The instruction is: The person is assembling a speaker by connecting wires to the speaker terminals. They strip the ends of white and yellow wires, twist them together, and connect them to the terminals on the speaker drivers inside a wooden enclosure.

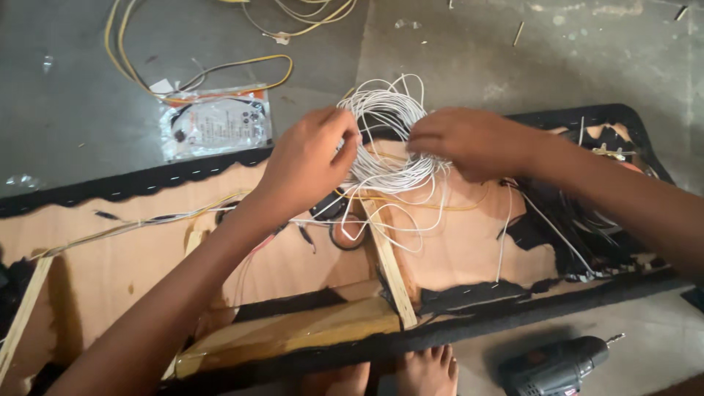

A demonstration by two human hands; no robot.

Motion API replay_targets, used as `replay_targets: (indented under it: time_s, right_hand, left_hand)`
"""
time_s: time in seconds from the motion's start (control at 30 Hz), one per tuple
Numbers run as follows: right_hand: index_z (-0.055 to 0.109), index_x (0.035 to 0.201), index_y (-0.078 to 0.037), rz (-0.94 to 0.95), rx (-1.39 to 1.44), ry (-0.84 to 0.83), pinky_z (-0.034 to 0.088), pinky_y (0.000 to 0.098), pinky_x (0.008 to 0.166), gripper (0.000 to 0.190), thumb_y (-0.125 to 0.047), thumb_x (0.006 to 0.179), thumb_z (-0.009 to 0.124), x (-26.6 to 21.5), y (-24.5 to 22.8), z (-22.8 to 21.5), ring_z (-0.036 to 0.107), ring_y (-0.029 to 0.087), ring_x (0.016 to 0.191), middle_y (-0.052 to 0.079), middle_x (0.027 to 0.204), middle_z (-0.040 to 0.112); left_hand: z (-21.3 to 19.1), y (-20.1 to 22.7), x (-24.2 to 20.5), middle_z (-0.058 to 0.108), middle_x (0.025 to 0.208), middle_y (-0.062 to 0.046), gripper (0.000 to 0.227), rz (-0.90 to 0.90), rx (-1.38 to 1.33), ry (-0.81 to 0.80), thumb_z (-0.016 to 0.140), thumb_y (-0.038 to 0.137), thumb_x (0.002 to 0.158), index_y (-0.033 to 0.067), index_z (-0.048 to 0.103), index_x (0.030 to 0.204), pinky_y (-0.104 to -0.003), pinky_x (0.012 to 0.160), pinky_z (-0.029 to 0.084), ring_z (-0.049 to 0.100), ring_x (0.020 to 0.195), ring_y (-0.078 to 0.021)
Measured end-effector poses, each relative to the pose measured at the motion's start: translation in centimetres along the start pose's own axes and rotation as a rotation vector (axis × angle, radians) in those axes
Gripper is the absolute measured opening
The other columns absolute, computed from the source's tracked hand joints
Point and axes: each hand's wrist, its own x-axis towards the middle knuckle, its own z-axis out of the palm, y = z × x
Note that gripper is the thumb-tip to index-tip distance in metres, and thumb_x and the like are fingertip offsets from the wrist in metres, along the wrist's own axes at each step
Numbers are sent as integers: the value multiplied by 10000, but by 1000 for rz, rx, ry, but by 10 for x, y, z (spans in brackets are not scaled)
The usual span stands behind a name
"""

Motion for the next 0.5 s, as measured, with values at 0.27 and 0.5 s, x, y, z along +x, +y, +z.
replay_targets:
  time_s: [0.27, 0.5]
  right_hand:
    - [627, 1154, -92, -1335, -319, 437, 334, 524, 1141, 401, -82, 759, 688, 215, 98, -116, 539, 290, 1223, 115, 1200, 599]
    - [629, 1134, -52, -1295, -337, 267, 416, 427, 1119, 445, -113, 704, 723, 190, 68, -158, 578, 308, 1224, 114, 1189, 642]
  left_hand:
    - [-24, -15, -39, 655, 926, -179, 101, -177, -13, 5, 647, 79, 981, -8, 597, 972, -455, 745, 505, 655, 870, -381]
    - [-56, -36, -102, 682, 972, -177, 110, -402, 70, 127, 645, 81, 1011, -23, 611, 999, -406, 796, 553, 683, 892, -351]
